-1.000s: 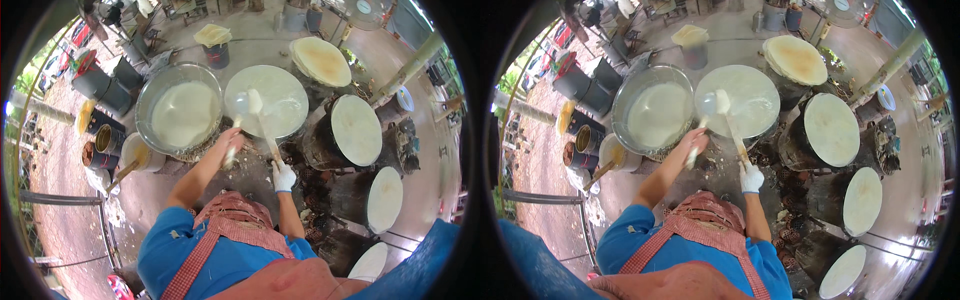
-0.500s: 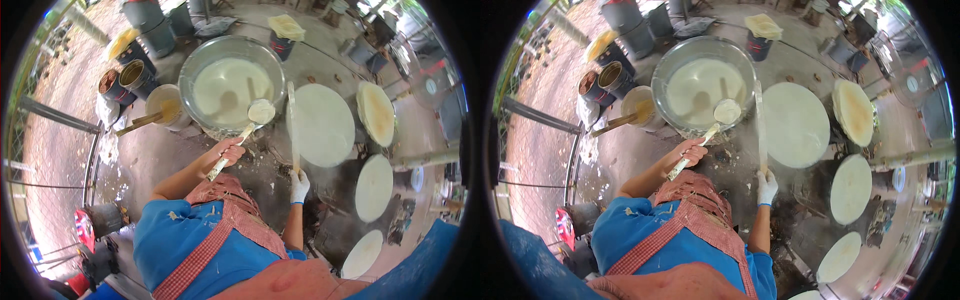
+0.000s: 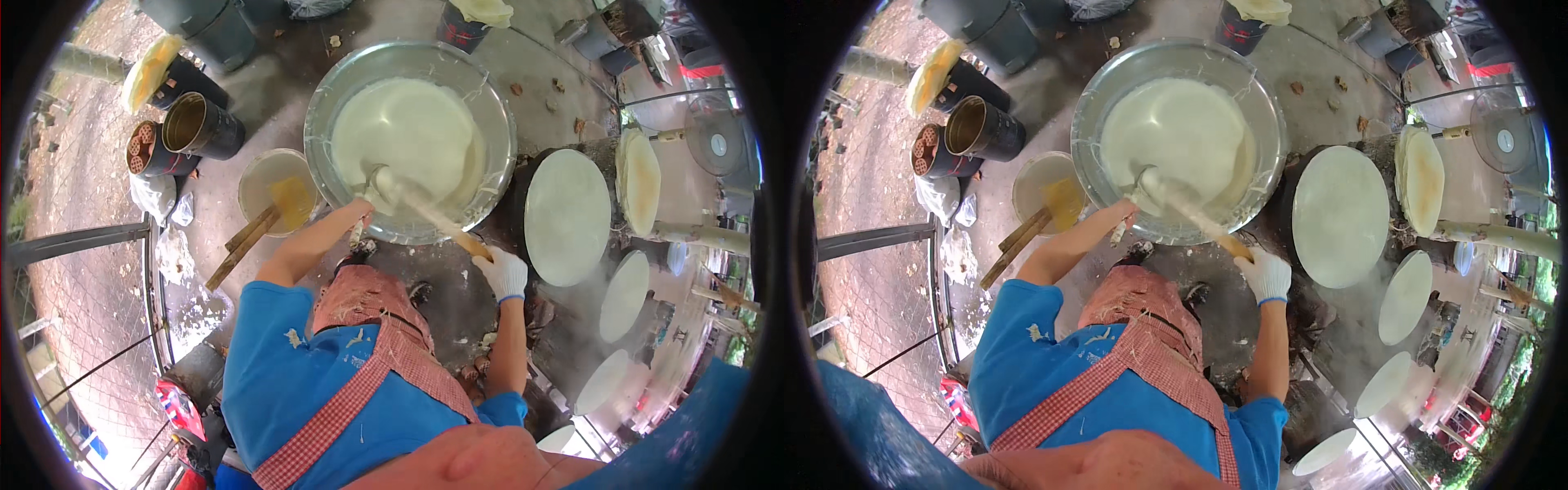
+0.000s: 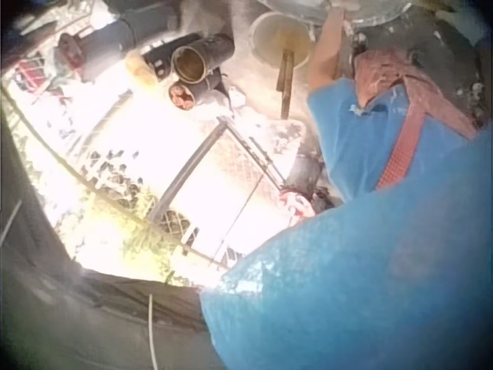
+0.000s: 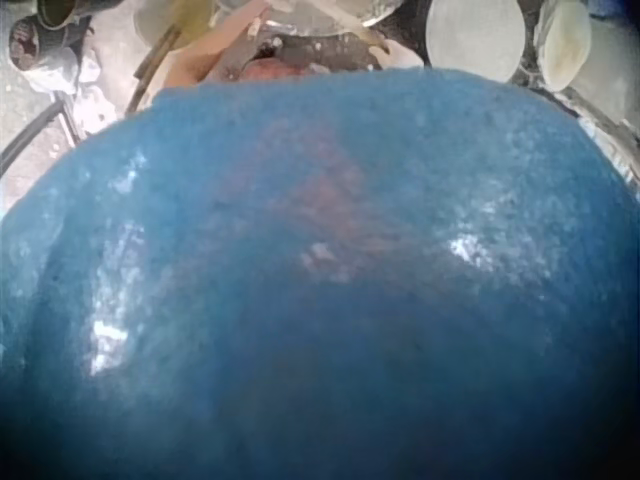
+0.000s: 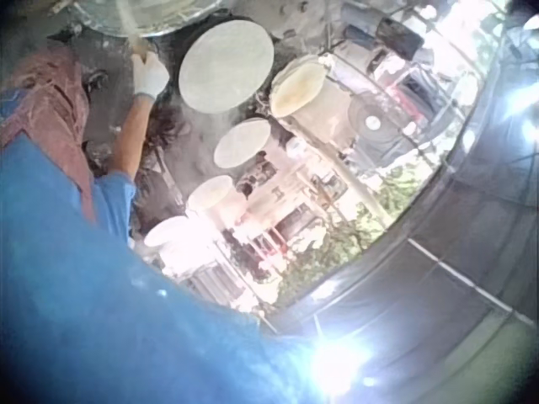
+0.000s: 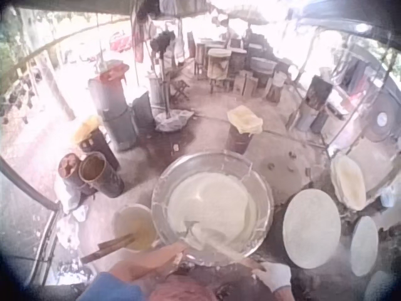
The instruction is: The person spreads batter onto multiple circular hot plates using a ladle to pour and a flat scraper to spread, making thin crepes.
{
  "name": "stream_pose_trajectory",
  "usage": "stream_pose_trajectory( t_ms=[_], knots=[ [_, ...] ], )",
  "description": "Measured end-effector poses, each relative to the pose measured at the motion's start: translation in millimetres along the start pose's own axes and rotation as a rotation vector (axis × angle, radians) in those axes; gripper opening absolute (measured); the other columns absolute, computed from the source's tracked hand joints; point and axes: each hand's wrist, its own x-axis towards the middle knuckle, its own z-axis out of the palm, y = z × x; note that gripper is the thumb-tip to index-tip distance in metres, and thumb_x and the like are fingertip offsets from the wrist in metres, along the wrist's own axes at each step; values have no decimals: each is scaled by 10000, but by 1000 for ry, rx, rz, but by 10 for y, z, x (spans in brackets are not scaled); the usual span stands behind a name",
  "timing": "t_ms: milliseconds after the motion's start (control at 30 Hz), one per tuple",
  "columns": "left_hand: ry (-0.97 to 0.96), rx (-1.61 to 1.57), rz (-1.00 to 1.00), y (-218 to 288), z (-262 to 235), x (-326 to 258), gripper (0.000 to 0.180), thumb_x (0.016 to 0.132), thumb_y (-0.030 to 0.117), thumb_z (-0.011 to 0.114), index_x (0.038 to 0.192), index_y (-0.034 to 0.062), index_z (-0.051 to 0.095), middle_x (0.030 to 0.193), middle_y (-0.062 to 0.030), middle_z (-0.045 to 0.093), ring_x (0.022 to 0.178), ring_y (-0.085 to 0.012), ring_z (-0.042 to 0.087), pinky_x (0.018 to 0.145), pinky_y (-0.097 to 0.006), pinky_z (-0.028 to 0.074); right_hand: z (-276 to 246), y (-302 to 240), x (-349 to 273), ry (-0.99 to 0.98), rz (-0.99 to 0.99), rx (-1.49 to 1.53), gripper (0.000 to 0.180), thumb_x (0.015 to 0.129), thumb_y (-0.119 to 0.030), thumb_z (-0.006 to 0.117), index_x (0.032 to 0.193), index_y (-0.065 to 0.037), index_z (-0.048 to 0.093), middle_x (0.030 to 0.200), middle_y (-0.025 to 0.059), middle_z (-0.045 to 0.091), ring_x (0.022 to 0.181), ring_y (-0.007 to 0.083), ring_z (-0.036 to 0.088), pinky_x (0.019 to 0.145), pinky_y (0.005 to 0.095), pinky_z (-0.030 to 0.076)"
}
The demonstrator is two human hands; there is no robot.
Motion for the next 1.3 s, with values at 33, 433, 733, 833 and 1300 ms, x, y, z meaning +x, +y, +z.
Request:
stream_pose_trajectory(
  t_ms=[33,433,733,833,1300],
  knots=[
    [-28,-34,-17,-19,-5,-115,97,883,185,507,934,159,430,526,23,380,356,-78,330,279,-204,235,178,41,-49,57,90,63,351,732,-439,574,812,-105,645,726,156,629,722,325,617,650,425,472],
    [-394,-171,0,507,1077,-1876,117,908,230,485,879,164,394,514,41,340,344,-63,311,263,-206,220,515,-460,-1023,300,257,377,328,786,-414,573,835,-94,626,728,162,631,668,338,615,602,424,473],
    [-318,583,850,1192,2431,-4030,352,923,280,464,1237,286,305,501,52,311,314,-40,266,243,-194,191,-995,-585,-923,1073,-55,816,209,749,-163,675,835,13,603,635,82,573,544,145,519,525,281,418],
    [-254,636,904,1361,2361,-3950,392,907,257,492,1237,209,286,534,44,324,355,-45,285,280,-192,210,-846,-558,-731,918,-34,1113,191,758,-107,652,870,40,607,656,31,566,570,87,474,521,243,400],
    [-402,774,72,164,3376,-2149,436,938,478,279,656,162,380,433,46,279,308,-74,277,253,-190,210,538,128,-2455,905,580,1254,279,742,-223,669,953,-42,657,724,-28,581,583,48,484,503,209,403]
  ],
)
